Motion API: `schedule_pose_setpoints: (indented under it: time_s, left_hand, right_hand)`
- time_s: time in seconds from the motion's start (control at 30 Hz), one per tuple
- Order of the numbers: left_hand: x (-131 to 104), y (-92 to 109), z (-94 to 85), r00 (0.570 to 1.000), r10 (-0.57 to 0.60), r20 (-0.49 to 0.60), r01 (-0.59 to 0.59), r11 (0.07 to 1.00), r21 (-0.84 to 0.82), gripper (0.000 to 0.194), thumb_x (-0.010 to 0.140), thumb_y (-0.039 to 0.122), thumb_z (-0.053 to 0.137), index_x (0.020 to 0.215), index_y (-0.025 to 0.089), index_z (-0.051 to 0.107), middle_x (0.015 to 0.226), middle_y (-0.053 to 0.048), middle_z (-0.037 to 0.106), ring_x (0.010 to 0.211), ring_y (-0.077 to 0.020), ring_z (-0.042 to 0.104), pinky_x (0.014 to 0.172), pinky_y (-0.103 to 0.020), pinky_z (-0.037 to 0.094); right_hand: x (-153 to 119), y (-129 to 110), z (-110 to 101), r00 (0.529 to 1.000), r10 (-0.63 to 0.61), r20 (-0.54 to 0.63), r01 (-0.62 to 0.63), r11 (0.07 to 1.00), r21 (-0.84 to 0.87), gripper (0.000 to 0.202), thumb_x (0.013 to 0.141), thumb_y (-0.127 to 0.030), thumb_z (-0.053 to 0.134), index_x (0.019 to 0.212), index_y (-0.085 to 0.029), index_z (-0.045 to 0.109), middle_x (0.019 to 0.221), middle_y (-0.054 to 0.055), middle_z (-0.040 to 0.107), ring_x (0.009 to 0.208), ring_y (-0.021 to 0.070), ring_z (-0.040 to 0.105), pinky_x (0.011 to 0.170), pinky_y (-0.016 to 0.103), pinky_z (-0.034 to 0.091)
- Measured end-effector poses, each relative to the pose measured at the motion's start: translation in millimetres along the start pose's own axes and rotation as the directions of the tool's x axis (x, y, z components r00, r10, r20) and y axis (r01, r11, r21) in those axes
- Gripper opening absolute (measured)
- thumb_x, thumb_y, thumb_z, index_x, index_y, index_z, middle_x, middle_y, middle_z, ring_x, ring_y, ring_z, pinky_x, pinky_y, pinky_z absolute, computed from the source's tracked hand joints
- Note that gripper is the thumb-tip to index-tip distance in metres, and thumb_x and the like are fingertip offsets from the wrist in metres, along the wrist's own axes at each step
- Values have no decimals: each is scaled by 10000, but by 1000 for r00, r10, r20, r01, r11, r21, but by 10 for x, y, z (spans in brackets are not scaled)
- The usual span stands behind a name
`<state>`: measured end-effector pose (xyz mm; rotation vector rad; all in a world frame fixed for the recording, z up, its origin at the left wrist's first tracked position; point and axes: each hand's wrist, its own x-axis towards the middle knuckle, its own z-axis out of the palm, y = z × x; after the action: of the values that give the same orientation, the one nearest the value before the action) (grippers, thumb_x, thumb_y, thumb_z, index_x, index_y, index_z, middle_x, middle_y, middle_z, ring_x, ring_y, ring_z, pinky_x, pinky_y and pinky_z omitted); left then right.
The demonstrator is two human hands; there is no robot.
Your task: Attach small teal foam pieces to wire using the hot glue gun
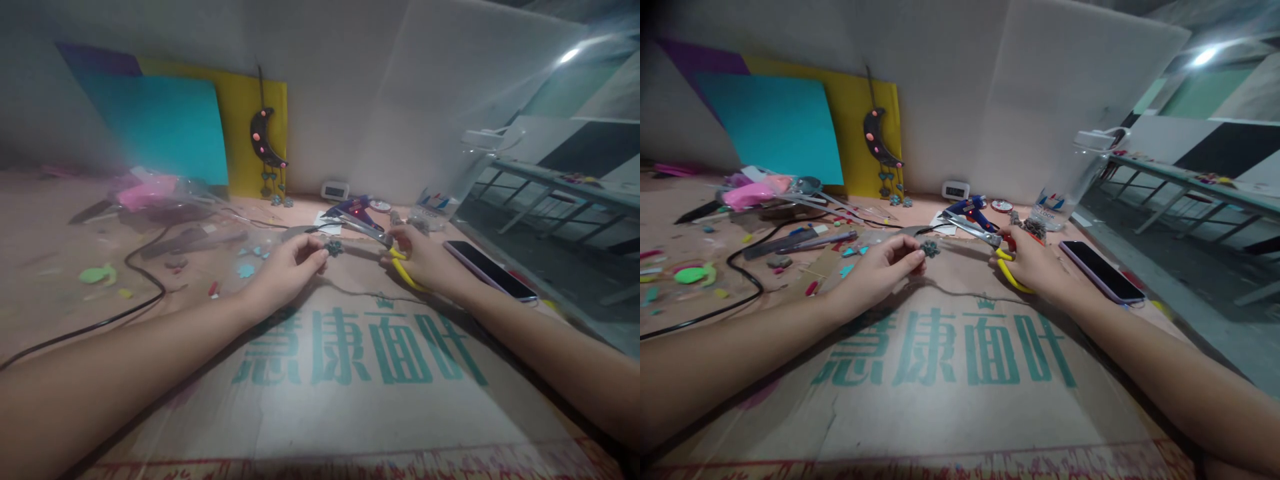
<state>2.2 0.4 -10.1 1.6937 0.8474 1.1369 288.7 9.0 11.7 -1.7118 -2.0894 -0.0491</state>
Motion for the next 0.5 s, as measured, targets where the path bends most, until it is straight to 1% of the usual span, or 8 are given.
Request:
schedule_pose_setpoints:
  time_s: [0.1, 0.2, 0.3, 0.33, 0.4, 0.43, 0.5]
  left_hand:
    - [0, 0, -16, 1000, 6, -1, -6, 999, 38, 193, 894, 371, 582, 868, 181, 565, 778, -2, 628, 733, -129, 594, 700, -248, 462]
    - [8, 3, -26, 1000, 5, -3, -5, 998, 69, 193, 898, 371, 573, 870, 181, 565, 781, -6, 633, 730, -134, 593, 691, -248, 457]
    - [7, 5, -25, 1000, 11, -7, -10, 994, 108, 184, 901, 362, 565, 861, 182, 563, 783, -5, 634, 724, -133, 586, 685, -248, 450]
    - [4, 8, -23, 1000, 17, -9, -16, 992, 126, 181, 900, 359, 565, 861, 182, 566, 789, -5, 637, 725, -134, 585, 685, -250, 448]
    - [-9, 22, -18, 1000, 29, -4, -27, 985, 168, 175, 900, 352, 564, 867, 181, 578, 813, -11, 648, 737, -139, 587, 695, -256, 447]
    - [-16, 33, -16, 999, 34, 0, -34, 981, 192, 173, 900, 349, 563, 870, 181, 586, 829, -14, 654, 748, -143, 589, 704, -260, 446]
    - [-31, 62, -12, 999, 48, 11, -49, 970, 239, 171, 904, 343, 556, 877, 179, 600, 861, -19, 663, 775, -150, 591, 724, -266, 442]
  right_hand:
    - [10, 13, 43, 996, -19, 89, 12, 998, 69, 526, 788, -353, 675, 1266, -179, 540, 1180, 133, 665, 1007, 267, 664, 843, 402, 533]
    - [29, 57, 38, 982, -104, 158, 87, 990, 114, 523, 819, -314, 639, 1313, -188, 526, 1247, 136, 638, 1090, 267, 642, 924, 424, 513]
    - [49, 93, -5, 970, -151, 188, 142, 988, 62, 501, 841, -334, 621, 1319, -207, 544, 1292, 130, 611, 1154, 281, 607, 966, 452, 484]
    - [52, 86, -27, 972, -155, 174, 152, 988, 31, 471, 854, -350, 608, 1299, -203, 568, 1284, 133, 615, 1153, 287, 603, 968, 463, 477]
    - [51, 14, -87, 981, -162, 107, 162, 987, 12, 394, 884, -375, 569, 1224, -185, 632, 1225, 137, 648, 1111, 289, 614, 957, 468, 474]
    - [46, -57, -124, 984, -164, 63, 162, 986, 33, 362, 896, -379, 552, 1176, -178, 663, 1181, 133, 669, 1080, 284, 624, 947, 459, 477]
    - [31, -265, -200, 990, -138, -6, 138, 980, 147, 319, 905, -386, 538, 1075, -182, 715, 1069, 104, 714, 990, 256, 653, 910, 420, 494]
